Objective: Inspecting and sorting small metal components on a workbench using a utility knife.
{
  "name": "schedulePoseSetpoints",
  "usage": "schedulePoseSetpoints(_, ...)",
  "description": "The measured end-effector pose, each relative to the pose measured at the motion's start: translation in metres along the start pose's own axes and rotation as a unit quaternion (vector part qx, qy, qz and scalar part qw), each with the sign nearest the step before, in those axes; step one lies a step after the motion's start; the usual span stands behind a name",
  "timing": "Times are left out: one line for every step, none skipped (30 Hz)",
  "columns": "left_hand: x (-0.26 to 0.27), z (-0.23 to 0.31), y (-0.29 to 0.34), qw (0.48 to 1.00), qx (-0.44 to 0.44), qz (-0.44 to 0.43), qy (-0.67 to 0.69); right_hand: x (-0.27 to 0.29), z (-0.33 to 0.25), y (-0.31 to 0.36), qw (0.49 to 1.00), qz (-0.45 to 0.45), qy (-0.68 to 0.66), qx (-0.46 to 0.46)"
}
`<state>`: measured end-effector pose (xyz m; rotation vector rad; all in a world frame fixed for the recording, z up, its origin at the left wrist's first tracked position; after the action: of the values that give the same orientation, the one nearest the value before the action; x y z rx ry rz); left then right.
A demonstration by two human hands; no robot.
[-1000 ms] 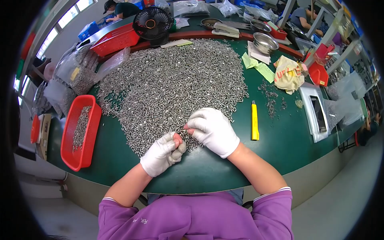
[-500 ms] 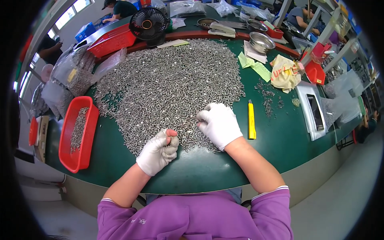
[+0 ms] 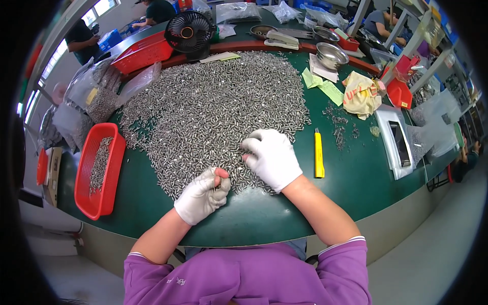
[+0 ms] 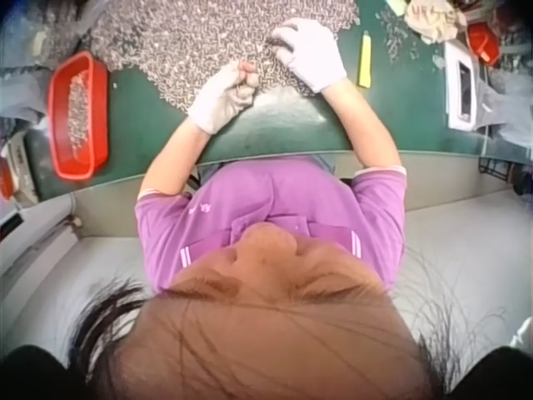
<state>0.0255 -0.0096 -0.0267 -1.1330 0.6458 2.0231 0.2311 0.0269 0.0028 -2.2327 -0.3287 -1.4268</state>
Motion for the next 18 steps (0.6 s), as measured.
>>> schedulePoseSetpoints(0.000, 0.000, 0.000, 1.000, 0.002, 0.001, 0.000, -0.003, -0.005, -0.002, 1.000, -0.010, 0.001, 0.020)
schedulePoseSetpoints(0.000, 0.000, -0.001, 1.000, 0.005, 0.001, 0.000, -0.007, -0.008, -0.002, 1.000, -0.023, 0.008, 0.015)
schedulePoseSetpoints(0.001, 0.000, 0.000, 1.000, 0.005, 0.001, 0.000, -0.007, -0.007, -0.003, 1.000, -0.023, 0.008, 0.015)
schedulePoseSetpoints(0.001, 0.000, 0.000, 1.000, 0.004, 0.000, -0.001, -0.008, -0.006, -0.005, 0.999, -0.035, 0.000, 0.023)
schedulePoseSetpoints(0.002, 0.001, 0.000, 1.000, 0.002, -0.002, -0.002, -0.008, -0.006, -0.006, 0.998, -0.047, -0.008, 0.031)
schedulePoseSetpoints(0.002, 0.001, 0.000, 1.000, 0.002, -0.003, -0.003, -0.010, -0.004, -0.005, 0.998, -0.046, -0.007, 0.031)
schedulePoseSetpoints(0.002, 0.001, 0.000, 1.000, 0.002, -0.002, -0.004, -0.012, -0.002, -0.004, 0.998, -0.054, 0.000, 0.028)
schedulePoseSetpoints(0.001, 0.001, 0.001, 1.000, 0.003, -0.002, -0.005, -0.012, -0.001, -0.003, 0.998, -0.062, 0.007, 0.025)
schedulePoseSetpoints(0.001, 0.002, -0.001, 1.000, 0.003, -0.005, -0.007, -0.010, 0.000, -0.002, 0.998, -0.053, 0.012, 0.031)
schedulePoseSetpoints(0.000, 0.001, -0.001, 1.000, 0.005, 0.000, -0.010, -0.008, -0.001, -0.002, 0.998, -0.044, 0.018, 0.037)
schedulePoseSetpoints(-0.001, 0.001, -0.001, 1.000, 0.007, 0.004, -0.013, -0.009, 0.001, 0.000, 0.998, -0.040, 0.014, 0.037)
schedulePoseSetpoints(-0.003, 0.001, -0.001, 1.000, 0.006, 0.005, -0.009, -0.009, -0.001, -0.001, 0.999, -0.031, 0.015, 0.038)
schedulePoseSetpoints(-0.003, 0.001, 0.000, 1.000, 0.006, 0.007, -0.008, -0.008, -0.002, -0.001, 0.999, -0.021, 0.017, 0.039)
schedulePoseSetpoints(-0.002, 0.001, 0.000, 1.000, 0.006, 0.008, -0.007, -0.007, -0.002, -0.001, 0.999, -0.009, 0.016, 0.048)
schedulePoseSetpoints(-0.002, 0.000, 0.002, 1.000, 0.008, 0.010, -0.007, -0.005, -0.005, -0.001, 0.998, 0.004, 0.002, 0.056)
schedulePoseSetpoints(0.000, -0.001, 0.001, 1.000, 0.006, -0.004, -0.007, -0.003, -0.007, -0.001, 0.998, 0.017, -0.012, 0.064)
schedulePoseSetpoints(0.001, -0.001, 0.000, 1.000, 0.003, -0.019, -0.007, -0.001, -0.008, -0.002, 0.994, 0.042, -0.023, 0.099)
schedulePoseSetpoints(-0.002, -0.001, 0.000, 1.000, 0.001, -0.016, -0.016, 0.001, -0.011, -0.003, 0.989, 0.047, -0.051, 0.132)
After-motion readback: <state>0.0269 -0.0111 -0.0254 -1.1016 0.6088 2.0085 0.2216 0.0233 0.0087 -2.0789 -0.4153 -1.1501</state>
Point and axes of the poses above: each hand's wrist, its own y-axis away from the middle knuckle, its own x-axis out of the back of the hand, z = x × y, the point moved 1 cm from there along -y, towards the middle knuckle, and after that the axes turned 15 degrees about -z, right-handed, at the moved point
